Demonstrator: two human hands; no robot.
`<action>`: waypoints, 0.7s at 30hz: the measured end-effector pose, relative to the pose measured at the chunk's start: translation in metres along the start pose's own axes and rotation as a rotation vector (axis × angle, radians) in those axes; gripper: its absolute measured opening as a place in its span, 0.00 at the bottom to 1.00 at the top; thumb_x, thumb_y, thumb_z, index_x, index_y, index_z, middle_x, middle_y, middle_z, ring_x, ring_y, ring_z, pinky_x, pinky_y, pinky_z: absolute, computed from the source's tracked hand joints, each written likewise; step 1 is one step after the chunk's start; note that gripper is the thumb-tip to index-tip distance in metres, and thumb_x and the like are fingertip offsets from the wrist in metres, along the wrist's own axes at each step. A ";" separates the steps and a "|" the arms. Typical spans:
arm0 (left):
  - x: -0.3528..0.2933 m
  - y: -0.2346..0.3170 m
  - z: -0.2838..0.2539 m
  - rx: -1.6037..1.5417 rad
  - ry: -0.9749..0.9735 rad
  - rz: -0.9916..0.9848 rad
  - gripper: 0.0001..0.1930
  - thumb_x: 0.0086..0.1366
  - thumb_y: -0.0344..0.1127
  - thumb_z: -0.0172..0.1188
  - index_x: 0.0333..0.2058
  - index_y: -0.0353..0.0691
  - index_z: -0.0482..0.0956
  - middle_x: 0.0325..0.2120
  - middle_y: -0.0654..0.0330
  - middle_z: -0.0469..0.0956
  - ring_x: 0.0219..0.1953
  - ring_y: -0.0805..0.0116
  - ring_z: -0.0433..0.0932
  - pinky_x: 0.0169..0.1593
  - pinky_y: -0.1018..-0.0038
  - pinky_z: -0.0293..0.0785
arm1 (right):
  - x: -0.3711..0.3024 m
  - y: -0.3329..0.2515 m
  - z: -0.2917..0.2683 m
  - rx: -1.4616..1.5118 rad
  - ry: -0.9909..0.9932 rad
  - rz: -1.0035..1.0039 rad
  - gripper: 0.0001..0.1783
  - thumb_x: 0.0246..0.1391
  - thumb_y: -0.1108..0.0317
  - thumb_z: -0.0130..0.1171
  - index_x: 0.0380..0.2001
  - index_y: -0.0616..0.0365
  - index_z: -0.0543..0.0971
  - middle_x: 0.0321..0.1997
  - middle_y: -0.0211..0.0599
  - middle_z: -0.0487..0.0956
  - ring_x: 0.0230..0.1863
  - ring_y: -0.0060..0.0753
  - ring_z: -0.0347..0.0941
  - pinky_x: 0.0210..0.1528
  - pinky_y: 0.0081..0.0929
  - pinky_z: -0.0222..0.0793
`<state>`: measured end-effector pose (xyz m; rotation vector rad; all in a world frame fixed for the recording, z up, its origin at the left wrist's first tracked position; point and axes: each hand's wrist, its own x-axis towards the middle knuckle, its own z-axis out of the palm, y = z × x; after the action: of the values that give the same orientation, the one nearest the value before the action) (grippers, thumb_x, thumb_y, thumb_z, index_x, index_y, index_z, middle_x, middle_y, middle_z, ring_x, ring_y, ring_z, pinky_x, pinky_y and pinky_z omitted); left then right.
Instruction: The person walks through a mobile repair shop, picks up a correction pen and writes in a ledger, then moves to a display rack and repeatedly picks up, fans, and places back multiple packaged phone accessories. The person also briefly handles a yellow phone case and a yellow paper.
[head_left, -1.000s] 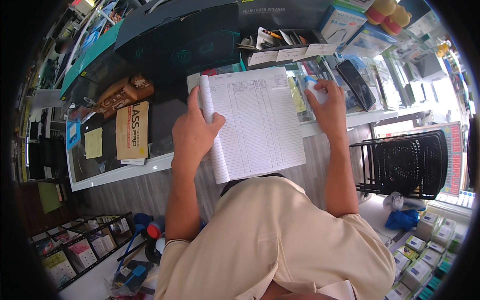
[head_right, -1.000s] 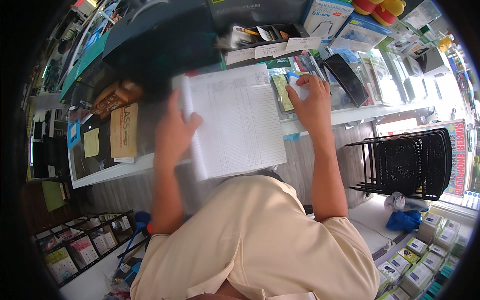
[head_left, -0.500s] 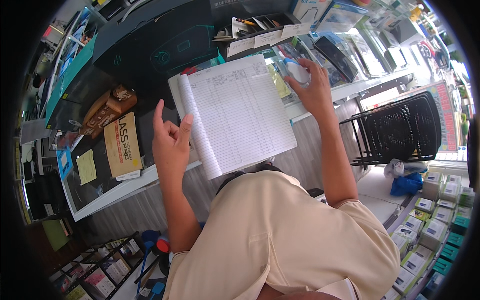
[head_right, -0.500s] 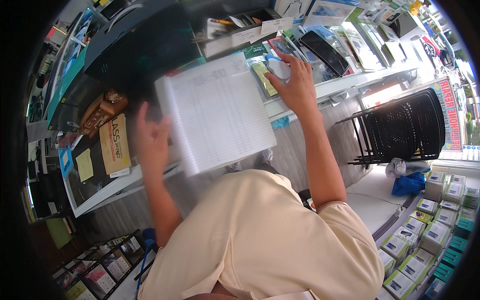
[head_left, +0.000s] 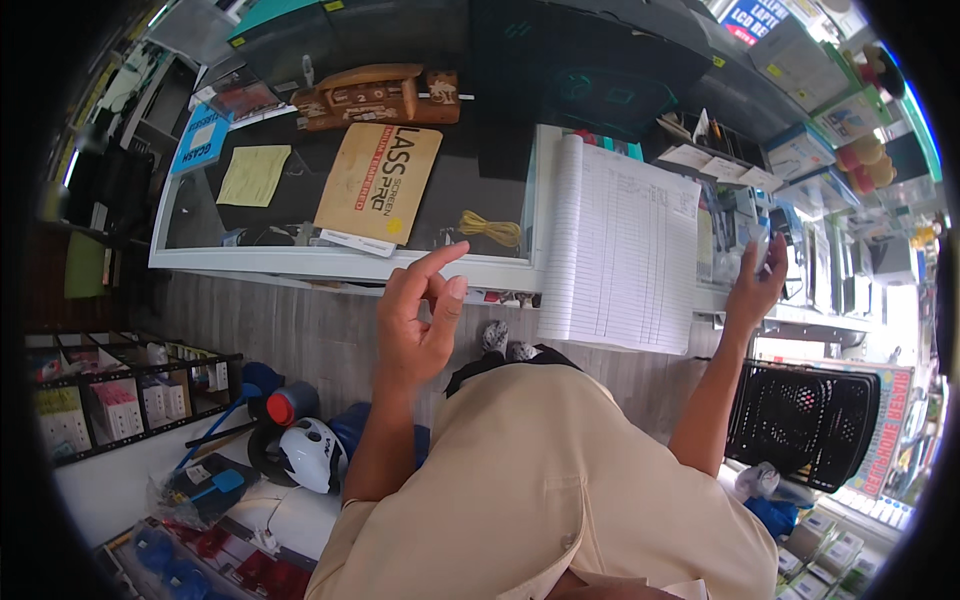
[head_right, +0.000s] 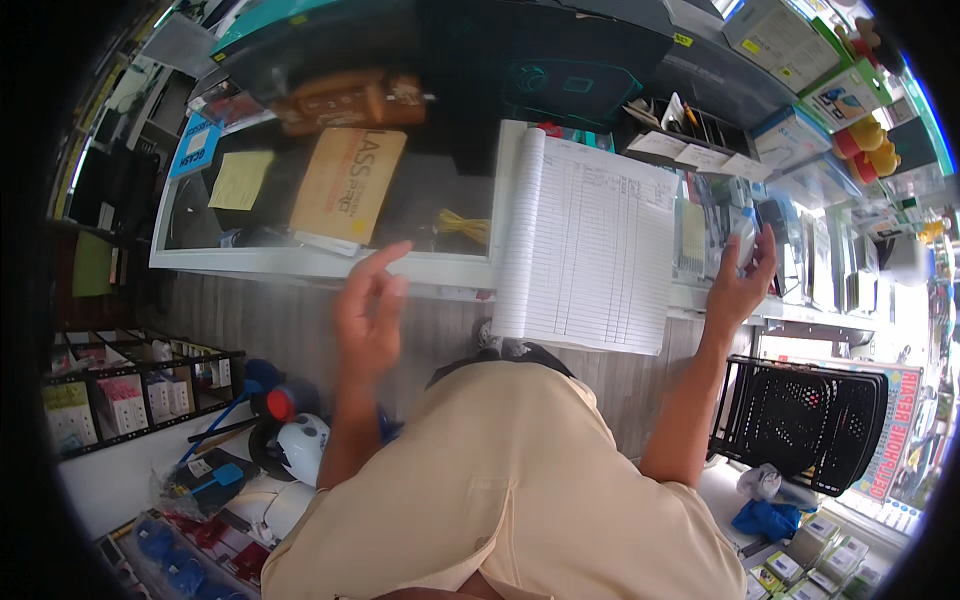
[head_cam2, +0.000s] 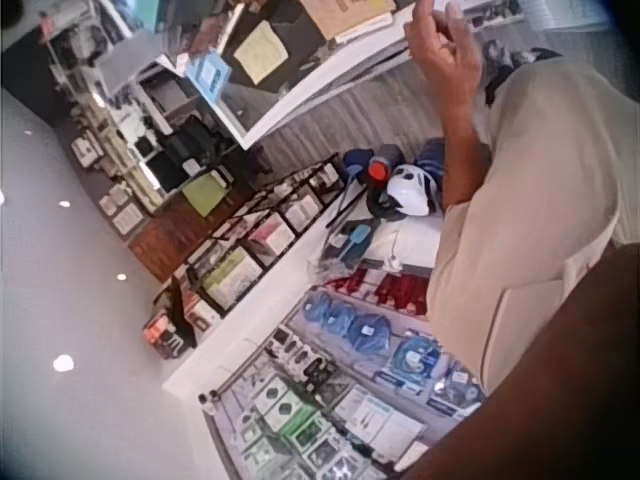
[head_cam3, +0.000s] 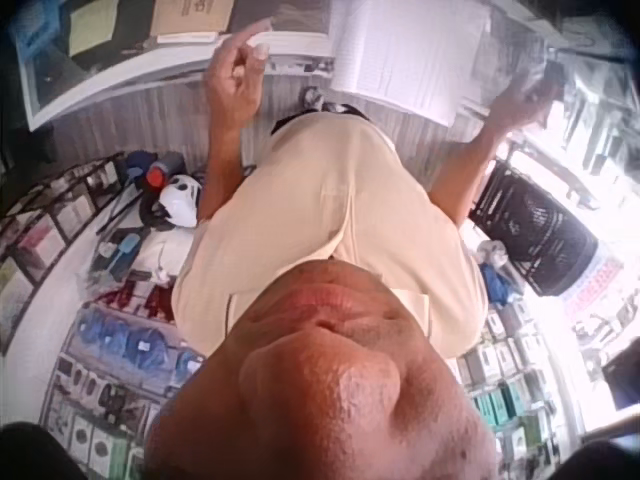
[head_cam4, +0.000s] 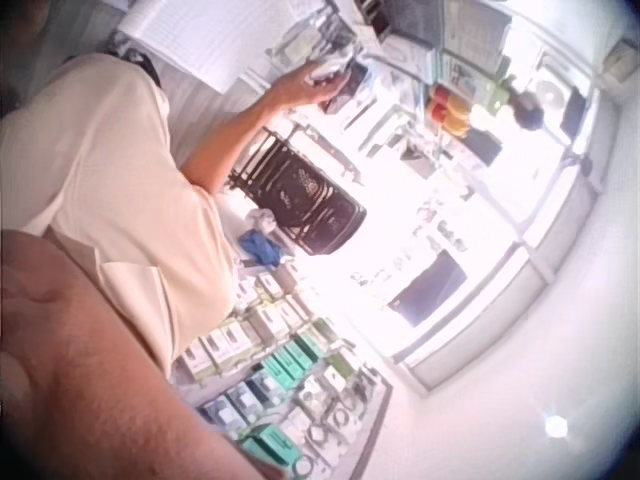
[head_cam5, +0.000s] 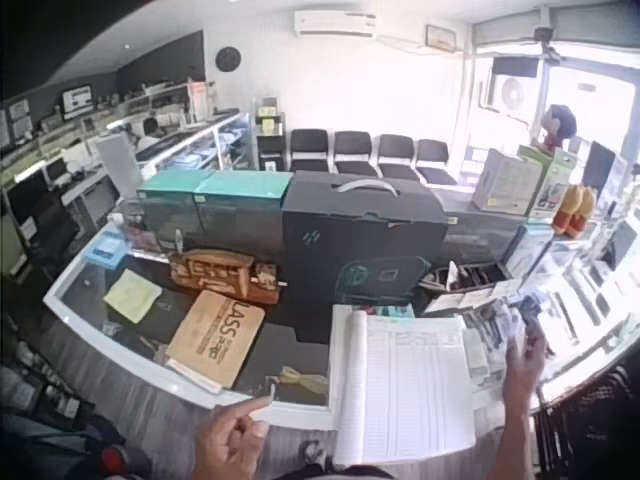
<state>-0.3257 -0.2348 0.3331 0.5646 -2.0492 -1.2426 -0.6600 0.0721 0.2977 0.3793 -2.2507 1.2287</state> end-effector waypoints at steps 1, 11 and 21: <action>-0.003 0.003 -0.003 0.025 0.031 0.040 0.15 0.71 0.34 0.64 0.55 0.43 0.83 0.22 0.68 0.70 0.28 0.75 0.67 0.35 0.76 0.66 | 0.001 -0.005 -0.003 0.012 -0.003 0.083 0.31 0.65 0.64 0.66 0.68 0.58 0.72 0.58 0.40 0.77 0.51 0.31 0.72 0.57 0.30 0.69; -0.089 0.004 -0.037 0.172 0.322 -0.130 0.09 0.71 0.35 0.63 0.45 0.42 0.87 0.22 0.65 0.79 0.24 0.70 0.71 0.37 0.72 0.69 | -0.042 -0.187 0.043 1.167 -0.726 -0.036 0.41 0.55 0.52 0.73 0.62 0.67 0.69 0.55 0.45 0.78 0.49 0.28 0.74 0.50 0.26 0.70; -0.122 -0.077 -0.185 -0.303 0.402 -0.182 0.29 0.78 0.48 0.51 0.68 0.34 0.67 0.51 0.53 0.78 0.48 0.68 0.75 0.57 0.71 0.69 | -0.278 -0.391 0.143 0.670 -1.703 -0.458 0.33 0.57 0.64 0.72 0.63 0.57 0.73 0.58 0.45 0.80 0.55 0.39 0.79 0.58 0.34 0.74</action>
<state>-0.1057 -0.3011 0.2865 0.7941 -1.4729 -1.3824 -0.2920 -0.2641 0.3418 2.8539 -2.2988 1.5260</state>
